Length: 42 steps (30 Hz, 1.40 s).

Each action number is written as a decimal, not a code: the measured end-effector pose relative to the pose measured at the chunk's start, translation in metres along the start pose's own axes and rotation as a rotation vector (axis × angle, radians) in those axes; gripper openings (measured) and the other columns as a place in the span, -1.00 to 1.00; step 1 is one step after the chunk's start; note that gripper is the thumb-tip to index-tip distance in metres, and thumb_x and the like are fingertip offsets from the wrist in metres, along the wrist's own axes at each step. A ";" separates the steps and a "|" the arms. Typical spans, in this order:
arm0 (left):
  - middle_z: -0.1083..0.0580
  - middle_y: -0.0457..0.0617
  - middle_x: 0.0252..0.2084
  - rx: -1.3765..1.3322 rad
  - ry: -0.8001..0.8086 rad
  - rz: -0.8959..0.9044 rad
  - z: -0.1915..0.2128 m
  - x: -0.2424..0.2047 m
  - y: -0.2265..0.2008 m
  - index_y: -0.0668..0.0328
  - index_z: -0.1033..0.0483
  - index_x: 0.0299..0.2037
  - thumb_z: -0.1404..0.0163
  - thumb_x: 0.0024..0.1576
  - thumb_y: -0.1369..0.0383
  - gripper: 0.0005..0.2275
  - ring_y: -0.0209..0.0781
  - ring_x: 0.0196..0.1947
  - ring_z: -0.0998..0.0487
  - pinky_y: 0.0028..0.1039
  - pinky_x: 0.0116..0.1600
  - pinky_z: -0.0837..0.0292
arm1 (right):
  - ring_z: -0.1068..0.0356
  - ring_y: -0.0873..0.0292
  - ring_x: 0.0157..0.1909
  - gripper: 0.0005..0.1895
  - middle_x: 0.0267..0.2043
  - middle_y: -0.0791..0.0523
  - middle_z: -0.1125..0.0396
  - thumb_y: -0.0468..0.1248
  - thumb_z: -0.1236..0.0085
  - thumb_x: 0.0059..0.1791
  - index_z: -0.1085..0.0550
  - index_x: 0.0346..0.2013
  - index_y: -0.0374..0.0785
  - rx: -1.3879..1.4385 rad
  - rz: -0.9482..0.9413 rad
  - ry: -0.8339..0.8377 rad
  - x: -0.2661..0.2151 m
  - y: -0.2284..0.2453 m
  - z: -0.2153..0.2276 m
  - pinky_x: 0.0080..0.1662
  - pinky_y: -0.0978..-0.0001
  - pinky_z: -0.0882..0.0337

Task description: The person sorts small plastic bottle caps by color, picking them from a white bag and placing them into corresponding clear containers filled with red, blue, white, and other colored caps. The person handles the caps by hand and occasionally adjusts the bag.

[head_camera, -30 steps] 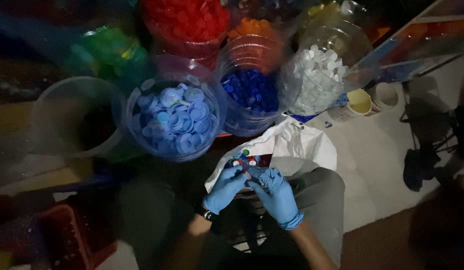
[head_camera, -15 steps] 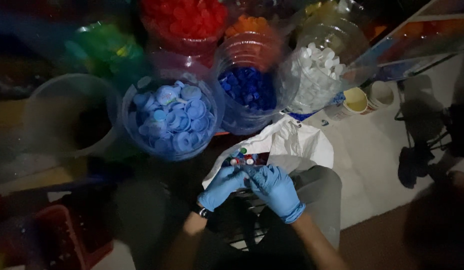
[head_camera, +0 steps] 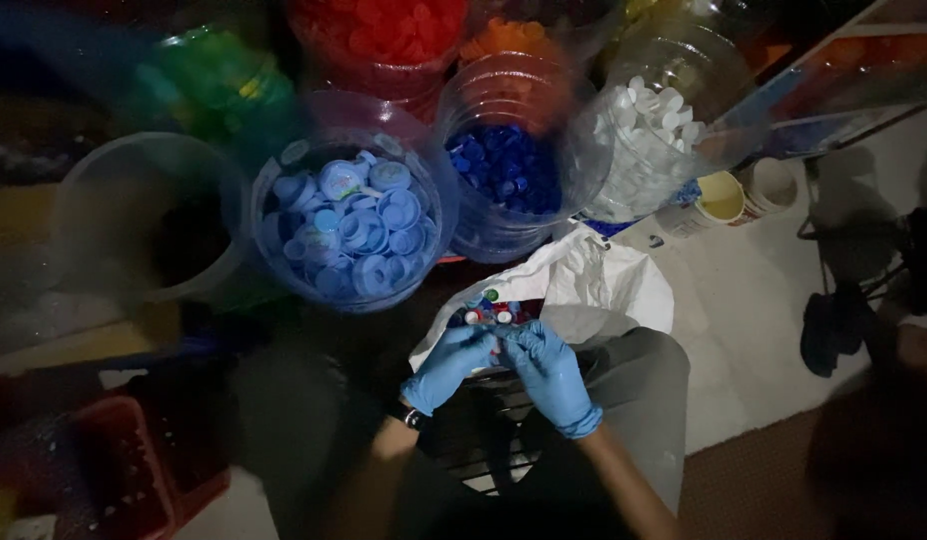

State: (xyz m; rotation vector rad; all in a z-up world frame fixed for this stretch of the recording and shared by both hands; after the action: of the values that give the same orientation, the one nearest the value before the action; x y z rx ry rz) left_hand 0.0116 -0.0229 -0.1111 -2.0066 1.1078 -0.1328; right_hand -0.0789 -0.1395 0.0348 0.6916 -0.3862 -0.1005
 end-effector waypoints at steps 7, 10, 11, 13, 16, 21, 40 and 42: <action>-0.57 0.21 -0.12 -0.065 -0.023 0.213 -0.026 -0.015 -0.021 0.34 -0.59 -0.05 -0.21 0.19 0.42 -0.80 0.40 -0.10 -0.57 0.22 -0.03 -0.58 | -0.40 -0.30 -0.15 -0.67 -0.15 -0.04 -0.51 -0.25 -0.51 -0.21 -0.65 -0.16 -0.06 0.162 -0.192 0.120 -0.005 -0.006 0.008 -0.29 0.17 -0.61; -0.61 0.18 -0.11 0.066 0.009 0.232 -0.043 -0.029 -0.053 0.27 -0.62 -0.06 -0.23 0.17 0.39 -0.81 0.21 -0.02 -0.62 0.10 0.02 -0.61 | -0.41 -0.34 -0.15 -0.72 -0.14 -0.12 -0.51 -0.27 -0.49 -0.19 -0.67 -0.20 -0.13 0.174 -0.179 0.157 0.005 0.013 0.018 -0.31 0.15 -0.59; -0.61 0.18 -0.10 0.139 0.020 0.226 -0.043 -0.030 -0.057 0.25 -0.61 -0.07 -0.21 0.18 0.38 -0.82 0.21 -0.02 -0.62 0.08 0.02 -0.63 | -0.41 -0.38 -0.16 -0.74 -0.13 -0.17 -0.52 -0.29 -0.48 -0.18 -0.68 -0.21 -0.17 0.195 -0.179 0.168 0.011 0.023 0.021 -0.31 0.11 -0.59; -0.60 0.22 -0.14 0.128 0.093 0.233 -0.040 -0.031 -0.065 0.28 -0.59 -0.07 -0.15 0.23 0.39 -0.85 0.33 -0.02 -0.56 0.07 0.06 -0.61 | -0.40 -0.35 -0.20 -0.78 -0.18 -0.13 -0.52 -0.31 -0.47 -0.18 -0.68 -0.25 -0.13 0.199 -0.140 0.185 0.014 0.020 0.024 -0.32 0.15 -0.58; -0.58 0.19 -0.15 0.135 0.137 0.217 -0.040 -0.035 -0.069 0.33 -0.58 -0.10 -0.13 0.25 0.39 -0.85 0.35 0.01 -0.54 0.06 0.09 -0.60 | -0.32 -0.37 -0.27 -0.80 -0.24 -0.14 -0.49 -0.36 -0.46 -0.18 -0.68 -0.28 -0.13 0.245 -0.087 0.218 0.020 0.023 0.027 -0.29 0.13 -0.60; -0.58 0.12 -0.14 0.175 0.119 0.185 -0.048 -0.044 -0.088 0.33 -0.62 -0.15 -0.20 0.18 0.41 -0.86 0.06 -0.04 -0.64 0.01 0.11 -0.60 | -0.37 -0.38 -0.06 -0.84 -0.16 -0.11 -0.50 -0.42 -0.39 -0.14 -0.64 -0.27 -0.26 0.328 -0.086 0.263 0.012 0.011 0.023 -0.12 0.11 -0.56; -0.60 0.15 -0.08 0.134 0.044 0.130 -0.037 -0.033 -0.060 0.33 -0.63 -0.08 -0.20 0.18 0.41 -0.82 -0.09 -0.06 -0.64 -0.25 0.20 -0.55 | -0.36 -0.25 -0.32 -0.88 -0.34 0.01 -0.40 -0.32 -0.16 0.01 -0.46 -0.17 -0.15 -0.206 0.160 0.147 -0.011 -0.027 -0.010 -0.37 0.06 -0.51; -0.59 0.08 -0.03 0.141 0.071 0.134 -0.034 -0.029 -0.049 0.28 -0.63 -0.10 -0.23 0.17 0.40 -0.83 -0.17 -0.06 -0.62 -0.27 0.16 -0.57 | -0.33 -0.19 -0.35 -0.91 -0.35 0.07 -0.35 -0.32 -0.11 0.03 -0.45 -0.18 -0.09 -0.384 0.248 0.086 -0.023 -0.054 -0.027 -0.47 0.22 -0.47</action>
State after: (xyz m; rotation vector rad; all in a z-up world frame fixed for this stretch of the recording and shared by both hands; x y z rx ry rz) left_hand 0.0112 -0.0091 -0.0462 -1.8097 1.2393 -0.2078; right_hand -0.0879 -0.1600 -0.0257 0.2649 -0.3546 0.0889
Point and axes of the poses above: each hand's wrist, its own x-axis towards the middle knuckle, its own z-axis out of the back of the hand, y = z × x, the point moved 1 cm from there along x, towards the middle knuckle
